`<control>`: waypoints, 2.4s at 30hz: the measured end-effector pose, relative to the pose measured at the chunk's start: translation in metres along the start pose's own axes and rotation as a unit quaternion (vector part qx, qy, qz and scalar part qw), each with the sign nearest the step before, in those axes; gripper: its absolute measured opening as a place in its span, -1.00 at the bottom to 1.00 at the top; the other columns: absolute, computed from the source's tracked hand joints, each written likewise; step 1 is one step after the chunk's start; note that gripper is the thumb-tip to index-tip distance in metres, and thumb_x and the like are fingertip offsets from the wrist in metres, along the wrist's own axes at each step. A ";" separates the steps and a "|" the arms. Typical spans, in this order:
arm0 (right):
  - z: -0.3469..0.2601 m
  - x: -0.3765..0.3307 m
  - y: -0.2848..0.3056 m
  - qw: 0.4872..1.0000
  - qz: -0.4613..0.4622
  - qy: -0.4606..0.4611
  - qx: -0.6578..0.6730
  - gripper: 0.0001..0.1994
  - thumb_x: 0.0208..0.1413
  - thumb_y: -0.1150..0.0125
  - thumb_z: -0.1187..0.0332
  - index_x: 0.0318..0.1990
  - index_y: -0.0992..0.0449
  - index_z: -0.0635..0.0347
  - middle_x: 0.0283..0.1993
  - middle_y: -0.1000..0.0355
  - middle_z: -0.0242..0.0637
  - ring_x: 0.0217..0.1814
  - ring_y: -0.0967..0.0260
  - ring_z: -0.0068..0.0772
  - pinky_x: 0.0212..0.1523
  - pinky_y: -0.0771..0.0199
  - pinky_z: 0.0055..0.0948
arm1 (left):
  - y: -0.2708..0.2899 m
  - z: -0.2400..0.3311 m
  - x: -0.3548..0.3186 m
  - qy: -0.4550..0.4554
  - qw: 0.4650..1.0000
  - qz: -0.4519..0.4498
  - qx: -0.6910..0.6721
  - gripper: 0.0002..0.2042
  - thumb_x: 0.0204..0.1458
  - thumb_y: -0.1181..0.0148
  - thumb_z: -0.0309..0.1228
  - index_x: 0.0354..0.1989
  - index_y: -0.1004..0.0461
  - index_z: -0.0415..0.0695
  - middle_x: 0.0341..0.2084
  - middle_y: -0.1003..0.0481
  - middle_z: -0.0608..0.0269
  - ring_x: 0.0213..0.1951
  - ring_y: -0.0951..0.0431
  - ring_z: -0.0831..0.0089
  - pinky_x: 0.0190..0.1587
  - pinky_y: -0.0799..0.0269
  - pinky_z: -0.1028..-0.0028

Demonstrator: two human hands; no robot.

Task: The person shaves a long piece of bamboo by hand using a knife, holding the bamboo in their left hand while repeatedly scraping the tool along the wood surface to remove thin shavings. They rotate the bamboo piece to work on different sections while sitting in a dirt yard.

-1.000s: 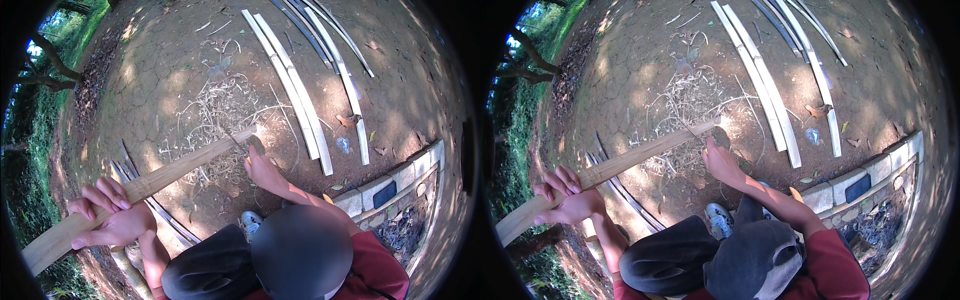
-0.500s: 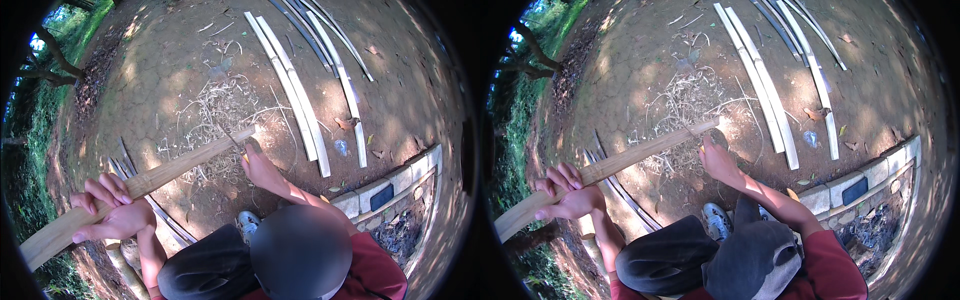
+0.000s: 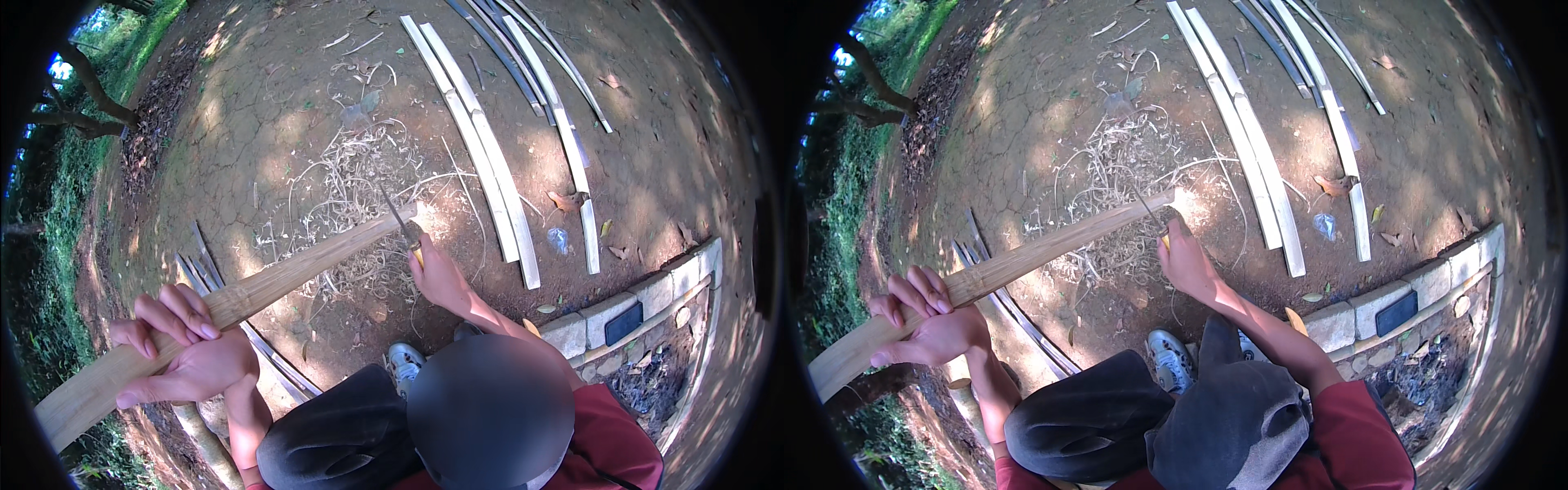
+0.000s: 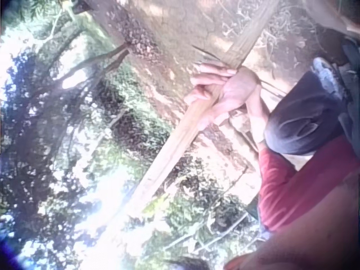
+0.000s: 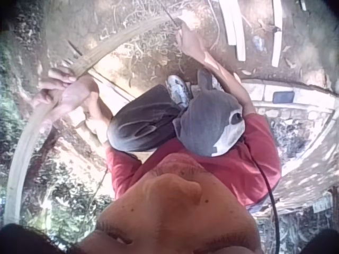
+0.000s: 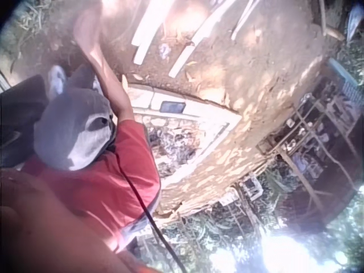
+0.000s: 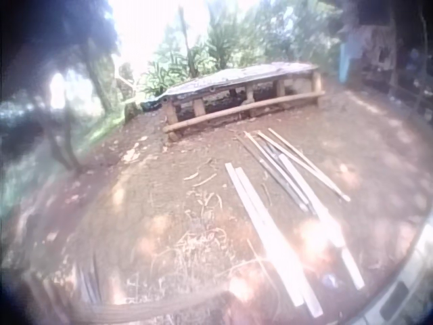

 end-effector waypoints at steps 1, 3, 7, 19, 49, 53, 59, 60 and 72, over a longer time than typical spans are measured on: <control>-0.002 -0.003 -0.006 1.000 -0.029 -0.002 -0.008 -0.70 0.20 0.01 0.35 -0.09 -0.18 0.44 -0.55 -0.37 0.25 -0.43 -0.38 0.33 -0.46 -0.31 0.06 | 0.000 0.000 0.000 -0.001 1.000 0.005 0.003 -0.39 0.03 0.49 0.39 -0.48 -0.05 0.03 -0.75 -0.10 0.37 -0.75 -0.11 0.63 -0.69 0.00 0.70; -0.012 -0.008 -0.006 0.999 -0.038 0.020 -0.017 -0.72 0.20 0.03 0.34 -0.12 -0.16 0.42 -0.59 -0.37 0.22 -0.48 -0.36 0.33 -0.46 -0.29 0.12 | 0.000 0.001 -0.001 -0.003 1.000 0.013 0.008 -0.39 0.04 0.49 0.39 -0.48 -0.05 0.02 -0.75 -0.11 0.37 -0.75 -0.10 0.63 -0.69 -0.01 0.71; -0.003 -0.011 -0.008 0.999 -0.030 0.039 -0.001 -0.72 0.20 0.04 0.32 -0.13 -0.15 0.40 -0.61 -0.36 0.21 -0.52 -0.35 0.33 -0.46 -0.29 0.15 | 0.000 0.001 0.000 -0.008 1.000 0.012 0.012 -0.39 0.04 0.46 0.38 -0.48 -0.05 0.01 -0.75 -0.10 0.37 -0.76 -0.09 0.63 -0.70 -0.01 0.71; -0.030 -0.003 -0.014 0.997 -0.053 0.055 -0.005 -0.74 0.23 0.08 0.33 -0.15 -0.17 0.43 -0.63 -0.35 0.20 -0.52 -0.37 0.31 -0.49 -0.30 0.12 | 0.004 -0.003 0.003 -0.004 1.000 0.012 -0.001 -0.39 0.05 0.46 0.38 -0.48 -0.06 0.01 -0.76 -0.10 0.37 -0.76 -0.09 0.63 -0.70 -0.02 0.70; -0.114 -0.029 0.001 0.987 -0.107 0.114 -0.038 -0.72 0.18 0.01 0.40 -0.13 -0.22 0.51 -0.66 -0.35 0.13 -0.54 -0.40 0.21 -0.51 -0.35 0.02 | 0.018 -0.002 -0.008 0.017 0.998 0.030 -0.051 -0.36 0.00 0.42 0.42 -0.51 -0.09 0.01 -0.77 -0.09 0.34 -0.76 -0.08 0.58 -0.73 0.00 0.66; -0.152 -0.044 0.020 0.983 -0.128 0.129 -0.018 -0.73 0.17 0.00 0.40 -0.14 -0.22 0.51 -0.67 -0.35 0.11 -0.55 -0.39 0.20 -0.51 -0.35 0.00 | 0.018 0.000 -0.008 0.021 0.999 0.032 -0.007 -0.35 -0.05 0.52 0.46 -0.47 -0.05 0.05 -0.77 -0.11 0.37 -0.80 -0.10 0.60 -0.71 0.01 0.66; -0.132 -0.039 0.003 0.980 -0.110 0.156 -0.047 -0.74 0.18 0.01 0.40 -0.13 -0.24 0.49 -0.68 -0.34 0.09 -0.56 -0.38 0.21 -0.51 -0.35 0.01 | 0.013 -0.004 -0.009 0.017 0.997 0.012 -0.077 -0.36 -0.04 0.45 0.45 -0.47 -0.09 0.04 -0.78 -0.10 0.36 -0.77 -0.10 0.59 -0.72 0.01 0.66; -0.125 -0.036 0.003 0.982 -0.102 0.152 -0.051 -0.74 0.19 0.02 0.39 -0.13 -0.24 0.49 -0.68 -0.34 0.08 -0.56 -0.38 0.22 -0.51 -0.34 0.01 | 0.015 -0.004 -0.009 0.016 0.997 0.009 -0.080 -0.36 -0.03 0.46 0.45 -0.48 -0.10 0.04 -0.78 -0.10 0.36 -0.77 -0.10 0.59 -0.72 0.00 0.66; -0.073 -0.040 0.019 0.984 -0.144 0.095 -0.045 -0.72 0.19 0.04 0.35 -0.12 -0.24 0.46 -0.59 -0.37 0.20 -0.43 -0.39 0.31 -0.37 -0.36 0.06 | 0.022 -0.001 -0.008 0.017 0.997 0.064 0.028 -0.35 -0.05 0.46 0.46 -0.48 -0.01 0.03 -0.76 -0.07 0.39 -0.77 -0.05 0.62 -0.71 0.03 0.68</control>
Point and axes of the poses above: each hand's wrist, its own x-axis towards the middle knuckle, its own y-axis out of the back of the hand, z = x × y, the point moved 10 cm from there along x, towards the middle knuckle
